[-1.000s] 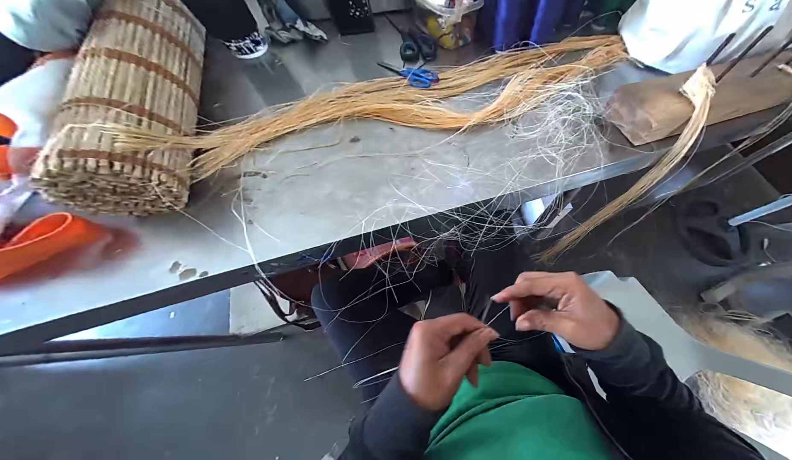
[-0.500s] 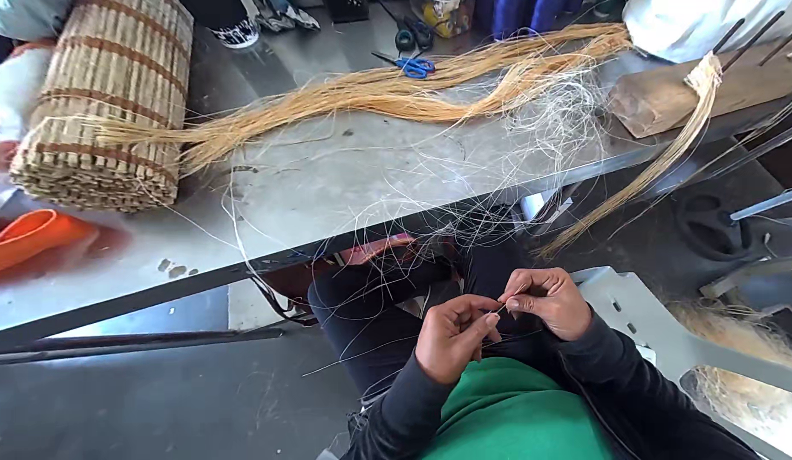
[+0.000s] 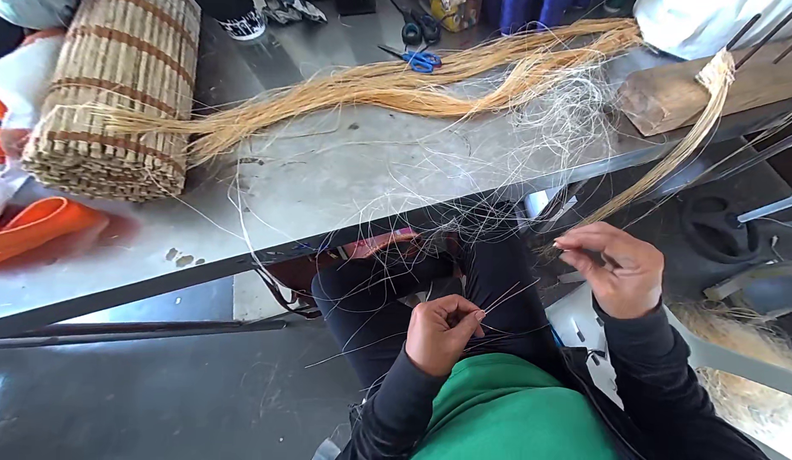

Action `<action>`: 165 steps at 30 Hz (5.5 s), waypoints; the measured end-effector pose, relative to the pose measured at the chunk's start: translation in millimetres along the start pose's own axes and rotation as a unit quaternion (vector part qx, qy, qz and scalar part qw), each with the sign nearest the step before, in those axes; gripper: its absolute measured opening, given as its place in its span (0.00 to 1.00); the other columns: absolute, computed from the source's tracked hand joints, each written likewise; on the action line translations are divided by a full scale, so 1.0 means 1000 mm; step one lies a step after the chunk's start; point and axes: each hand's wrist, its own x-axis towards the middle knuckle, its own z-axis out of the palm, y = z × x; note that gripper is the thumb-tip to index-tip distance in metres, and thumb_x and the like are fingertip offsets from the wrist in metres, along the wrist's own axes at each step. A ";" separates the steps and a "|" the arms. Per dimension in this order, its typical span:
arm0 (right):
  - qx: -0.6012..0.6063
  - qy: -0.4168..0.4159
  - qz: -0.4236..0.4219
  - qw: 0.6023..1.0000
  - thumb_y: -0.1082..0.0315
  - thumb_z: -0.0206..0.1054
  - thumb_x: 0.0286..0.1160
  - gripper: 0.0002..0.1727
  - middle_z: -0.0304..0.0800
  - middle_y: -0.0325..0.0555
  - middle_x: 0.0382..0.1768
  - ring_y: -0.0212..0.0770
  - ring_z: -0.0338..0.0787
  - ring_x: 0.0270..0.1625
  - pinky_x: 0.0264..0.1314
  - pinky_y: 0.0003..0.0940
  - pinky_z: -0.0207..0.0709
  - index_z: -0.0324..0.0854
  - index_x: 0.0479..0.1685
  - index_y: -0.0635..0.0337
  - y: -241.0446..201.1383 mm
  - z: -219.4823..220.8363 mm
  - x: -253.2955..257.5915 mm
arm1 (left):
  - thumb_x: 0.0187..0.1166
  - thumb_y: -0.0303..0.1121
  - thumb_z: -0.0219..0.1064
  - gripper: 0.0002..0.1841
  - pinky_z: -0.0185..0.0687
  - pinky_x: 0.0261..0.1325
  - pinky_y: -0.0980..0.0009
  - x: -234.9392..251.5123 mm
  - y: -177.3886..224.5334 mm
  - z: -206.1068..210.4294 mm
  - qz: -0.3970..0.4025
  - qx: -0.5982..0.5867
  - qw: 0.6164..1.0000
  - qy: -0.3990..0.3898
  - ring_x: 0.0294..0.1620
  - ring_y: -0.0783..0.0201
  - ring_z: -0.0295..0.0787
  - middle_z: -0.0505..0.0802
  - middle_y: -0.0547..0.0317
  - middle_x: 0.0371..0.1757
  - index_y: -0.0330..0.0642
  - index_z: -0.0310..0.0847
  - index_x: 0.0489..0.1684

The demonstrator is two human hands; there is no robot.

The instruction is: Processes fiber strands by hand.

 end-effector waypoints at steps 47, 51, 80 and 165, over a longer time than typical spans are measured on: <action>0.371 -0.224 0.449 0.781 0.85 0.67 0.69 0.09 0.93 0.34 0.21 0.27 0.90 0.22 0.30 0.22 0.87 0.89 0.31 0.62 -0.010 0.094 -0.020 | 0.71 0.25 0.77 0.06 0.86 0.41 0.83 -0.008 -0.032 -0.007 0.093 -0.021 0.993 0.076 0.33 0.80 0.87 0.93 0.61 0.34 0.33 0.95 0.41; 0.401 -0.210 0.465 0.761 0.85 0.65 0.72 0.09 0.94 0.36 0.23 0.29 0.91 0.24 0.33 0.24 0.89 0.89 0.35 0.63 -0.006 0.092 -0.022 | 0.68 0.20 0.75 0.04 0.85 0.36 0.83 -0.005 -0.033 -0.002 0.058 -0.077 0.990 0.103 0.30 0.81 0.86 0.93 0.64 0.33 0.32 0.93 0.37; 0.294 -0.180 0.413 0.843 0.83 0.67 0.71 0.07 0.92 0.33 0.24 0.26 0.91 0.26 0.37 0.23 0.89 0.88 0.32 0.64 -0.009 0.090 -0.031 | 0.69 0.21 0.73 0.06 0.87 0.40 0.82 -0.004 -0.040 0.005 0.011 -0.083 0.992 0.097 0.32 0.80 0.88 0.94 0.63 0.35 0.32 0.93 0.40; 0.252 -0.253 0.324 0.876 0.75 0.69 0.75 0.05 0.88 0.29 0.23 0.16 0.78 0.22 0.26 0.14 0.72 0.88 0.34 0.64 0.004 0.124 -0.028 | 0.76 0.16 0.64 0.07 0.94 0.41 0.73 -0.017 -0.043 -0.033 -0.070 -0.146 0.983 0.084 0.34 0.71 0.96 0.97 0.64 0.36 0.36 0.86 0.39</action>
